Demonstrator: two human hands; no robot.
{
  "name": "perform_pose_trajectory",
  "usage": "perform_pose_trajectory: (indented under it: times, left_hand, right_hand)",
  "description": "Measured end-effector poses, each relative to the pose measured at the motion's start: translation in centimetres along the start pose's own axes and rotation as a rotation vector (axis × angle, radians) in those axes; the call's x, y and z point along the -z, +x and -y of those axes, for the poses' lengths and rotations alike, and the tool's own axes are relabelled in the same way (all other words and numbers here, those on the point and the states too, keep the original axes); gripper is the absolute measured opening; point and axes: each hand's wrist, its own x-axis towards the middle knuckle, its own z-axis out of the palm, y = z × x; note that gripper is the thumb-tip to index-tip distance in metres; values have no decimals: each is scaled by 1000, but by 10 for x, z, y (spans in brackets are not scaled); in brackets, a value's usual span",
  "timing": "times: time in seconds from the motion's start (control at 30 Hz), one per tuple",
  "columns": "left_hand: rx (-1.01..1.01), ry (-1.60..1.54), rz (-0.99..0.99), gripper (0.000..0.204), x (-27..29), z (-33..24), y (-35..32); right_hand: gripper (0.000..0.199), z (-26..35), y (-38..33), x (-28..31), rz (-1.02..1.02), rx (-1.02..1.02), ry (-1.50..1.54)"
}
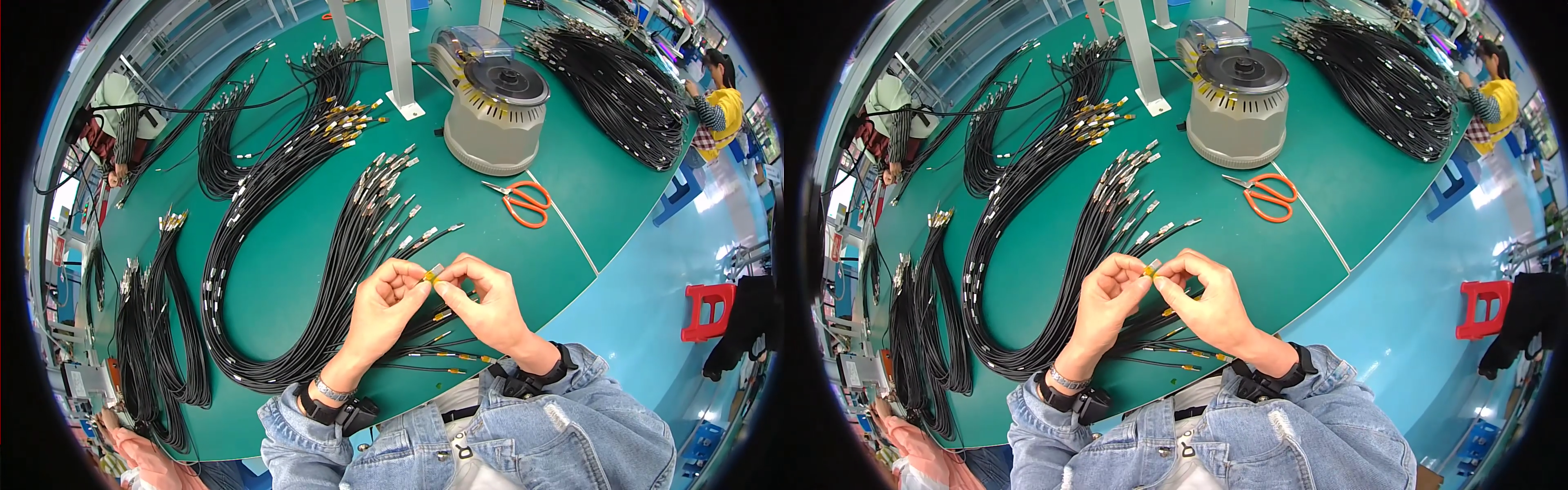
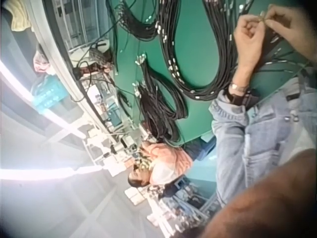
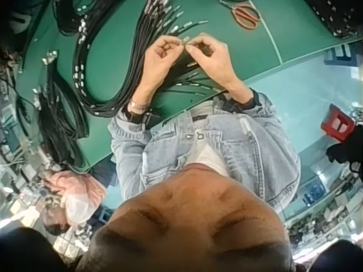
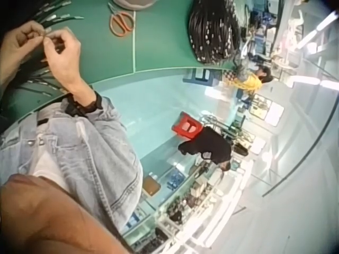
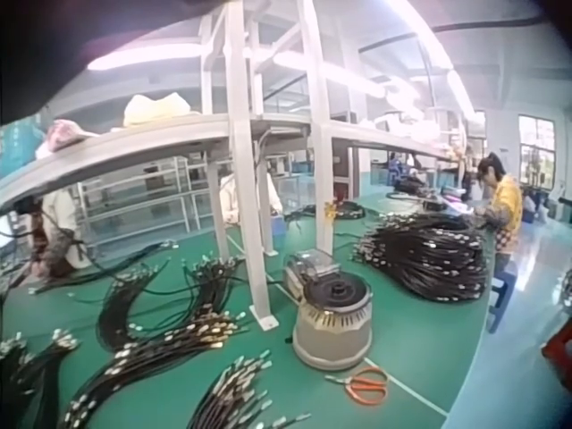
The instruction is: The person picks up a cable by hand, applies a piece of yellow tape to the connector, and presses it down before setting the cable back onto the table.
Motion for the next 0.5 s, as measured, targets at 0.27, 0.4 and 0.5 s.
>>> perform_pose_trajectory:
  times: [0.27, 0.4, 0.5]
  left_hand:
    - [-480, 739, -123, 5, 0, 15, -5]
    - [-552, 780, -147, 4, -1, 16, -5]
    - [-529, 744, -132, 3, -2, 14, -6]
  right_hand:
    - [9, 1, 1, -2, -57, -3, 4]
    - [9, 0, 1, -2, -53, 26, -4]
    - [10, 1, 2, -3, -58, 16, 13]
